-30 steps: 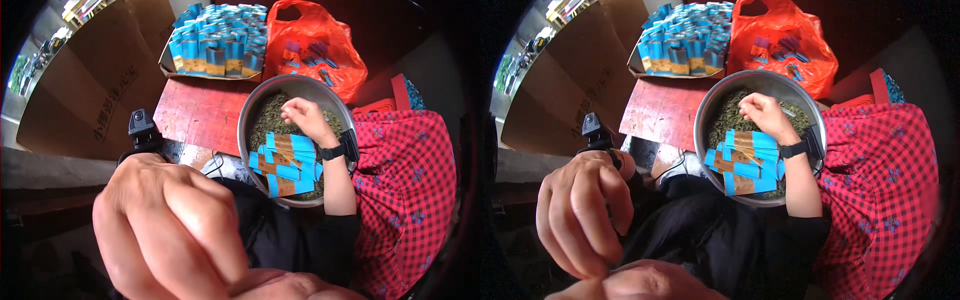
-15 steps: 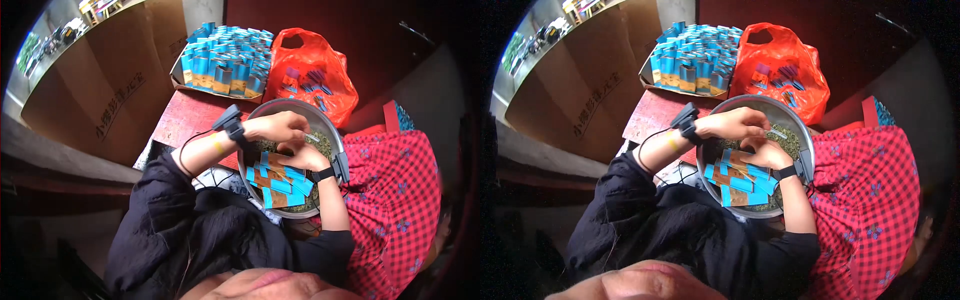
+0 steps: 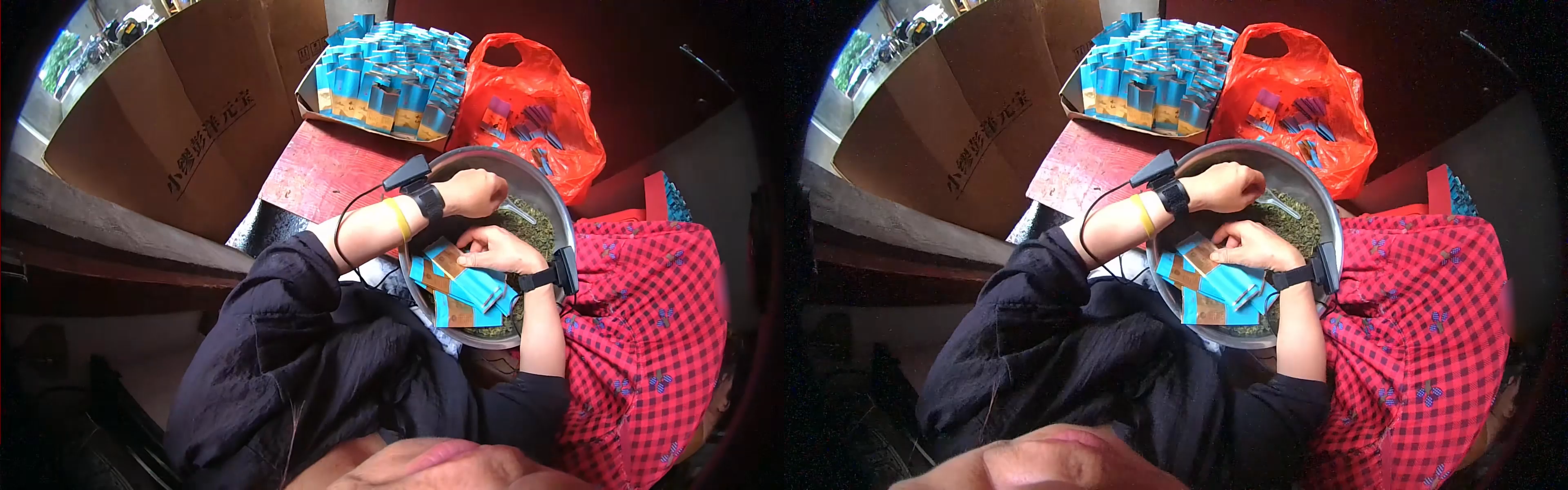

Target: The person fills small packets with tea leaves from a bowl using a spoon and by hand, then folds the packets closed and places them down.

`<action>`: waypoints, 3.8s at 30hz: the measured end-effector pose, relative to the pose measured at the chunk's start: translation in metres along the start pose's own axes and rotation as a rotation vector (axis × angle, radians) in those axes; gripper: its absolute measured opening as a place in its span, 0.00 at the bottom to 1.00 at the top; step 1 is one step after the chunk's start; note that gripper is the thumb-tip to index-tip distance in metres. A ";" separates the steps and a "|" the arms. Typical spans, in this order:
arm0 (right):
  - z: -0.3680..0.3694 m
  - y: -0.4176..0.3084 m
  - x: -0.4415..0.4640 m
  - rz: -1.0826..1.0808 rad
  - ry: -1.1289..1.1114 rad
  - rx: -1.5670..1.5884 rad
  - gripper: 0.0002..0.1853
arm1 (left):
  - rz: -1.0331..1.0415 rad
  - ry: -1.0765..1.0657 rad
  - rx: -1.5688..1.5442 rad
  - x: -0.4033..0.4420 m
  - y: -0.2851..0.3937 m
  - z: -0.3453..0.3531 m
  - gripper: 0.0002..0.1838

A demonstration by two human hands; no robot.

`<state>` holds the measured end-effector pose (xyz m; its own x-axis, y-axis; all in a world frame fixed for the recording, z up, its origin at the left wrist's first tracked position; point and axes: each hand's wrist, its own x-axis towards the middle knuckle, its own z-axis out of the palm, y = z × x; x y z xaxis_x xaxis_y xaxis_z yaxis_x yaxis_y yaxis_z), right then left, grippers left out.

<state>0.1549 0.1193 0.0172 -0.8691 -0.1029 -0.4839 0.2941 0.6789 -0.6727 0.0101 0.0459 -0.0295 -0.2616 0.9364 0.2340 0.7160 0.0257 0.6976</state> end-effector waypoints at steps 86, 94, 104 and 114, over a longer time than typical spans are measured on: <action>-0.030 0.051 -0.010 -0.154 0.570 0.958 0.18 | 0.075 -0.088 -0.094 -0.002 0.008 -0.023 0.34; -0.030 0.057 -0.011 -0.070 0.525 0.751 0.18 | 0.102 -0.089 -0.093 -0.003 0.008 -0.022 0.31; -0.020 0.069 0.012 0.034 0.616 0.515 0.11 | 0.096 -0.184 0.030 -0.003 0.008 -0.021 0.24; -0.020 0.075 -0.006 0.309 0.905 -0.521 0.12 | 0.021 0.097 -0.056 0.001 0.006 -0.023 0.26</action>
<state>0.1742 0.1851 -0.0192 -0.8200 0.5540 0.1436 0.5312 0.8302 -0.1694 -0.0008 0.0392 -0.0097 -0.3099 0.8982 0.3117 0.6856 -0.0160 0.7278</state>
